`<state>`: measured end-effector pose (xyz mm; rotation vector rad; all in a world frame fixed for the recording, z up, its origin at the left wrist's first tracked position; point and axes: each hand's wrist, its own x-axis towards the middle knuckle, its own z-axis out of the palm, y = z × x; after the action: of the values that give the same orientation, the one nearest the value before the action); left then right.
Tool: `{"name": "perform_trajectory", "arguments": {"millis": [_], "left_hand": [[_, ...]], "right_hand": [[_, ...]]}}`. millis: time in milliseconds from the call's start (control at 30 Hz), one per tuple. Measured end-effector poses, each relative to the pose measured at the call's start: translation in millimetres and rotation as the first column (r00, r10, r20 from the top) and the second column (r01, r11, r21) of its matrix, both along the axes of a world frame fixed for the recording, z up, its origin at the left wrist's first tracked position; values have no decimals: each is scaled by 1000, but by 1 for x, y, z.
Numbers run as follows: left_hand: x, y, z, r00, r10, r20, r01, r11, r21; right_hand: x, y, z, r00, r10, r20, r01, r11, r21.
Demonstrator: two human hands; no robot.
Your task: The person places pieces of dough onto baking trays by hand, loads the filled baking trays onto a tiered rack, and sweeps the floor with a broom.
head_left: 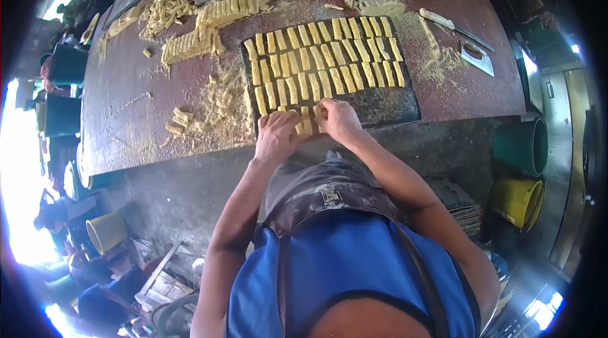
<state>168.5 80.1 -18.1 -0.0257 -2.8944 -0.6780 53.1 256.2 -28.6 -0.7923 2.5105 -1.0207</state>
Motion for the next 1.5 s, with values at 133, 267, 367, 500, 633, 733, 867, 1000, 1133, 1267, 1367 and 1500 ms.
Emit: {"name": "perform_trajectory", "arguments": {"millis": [133, 267, 367, 500, 633, 733, 867, 1000, 1133, 1267, 1367, 1500], "left_hand": [[2, -1, -4, 1000, -13, 21, 12, 999, 31], [7, -36, 7, 988, 99, -119, -78, 983, 168], [14, -115, -7, 871, 414, -265, -292, 869, 399], [50, -245, -20, 394, 918, 41, -667, 255, 700], [94, -314, -10, 440, 898, 2, -897, 439, 46], [103, -320, -8, 480, 827, 292, -871, 489, 46], [105, -328, -16, 541, 799, 262, -841, 503, 200], [111, -337, -19, 577, 781, 237, -816, 544, 196], [118, -349, -19, 641, 692, 332, -733, 422, 534], [103, -335, 1, 672, 661, 334, -582, 193, 790], [82, -309, 3, 698, 651, 298, -519, 173, 837], [34, -219, 31, 789, 558, 259, -477, 289, 830]], "right_hand": [[-3, -4, -5, 999, 25, -28, -27, 996, -86], [-11, -11, 33, 986, 18, -164, -11, 999, 44], [-29, -35, 62, 994, -69, -80, 62, 995, -84], [-31, -115, 47, 978, 165, -127, -163, 986, 23], [0, -244, 50, 931, 364, -38, -363, 931, 32], [34, -351, 54, 889, 414, 194, -453, 856, 248], [75, -411, 16, 860, 498, -108, -423, 816, 394], [75, -418, 14, 795, 580, -176, -525, 804, 279], [52, -418, 33, 821, 468, 327, -569, 715, 406], [0, -365, 1, 571, 321, 755, -149, 946, -290], [-29, -303, 9, 393, 391, 832, 64, 891, -450], [-60, -180, 26, 519, 311, 796, 137, 889, -437]]}}
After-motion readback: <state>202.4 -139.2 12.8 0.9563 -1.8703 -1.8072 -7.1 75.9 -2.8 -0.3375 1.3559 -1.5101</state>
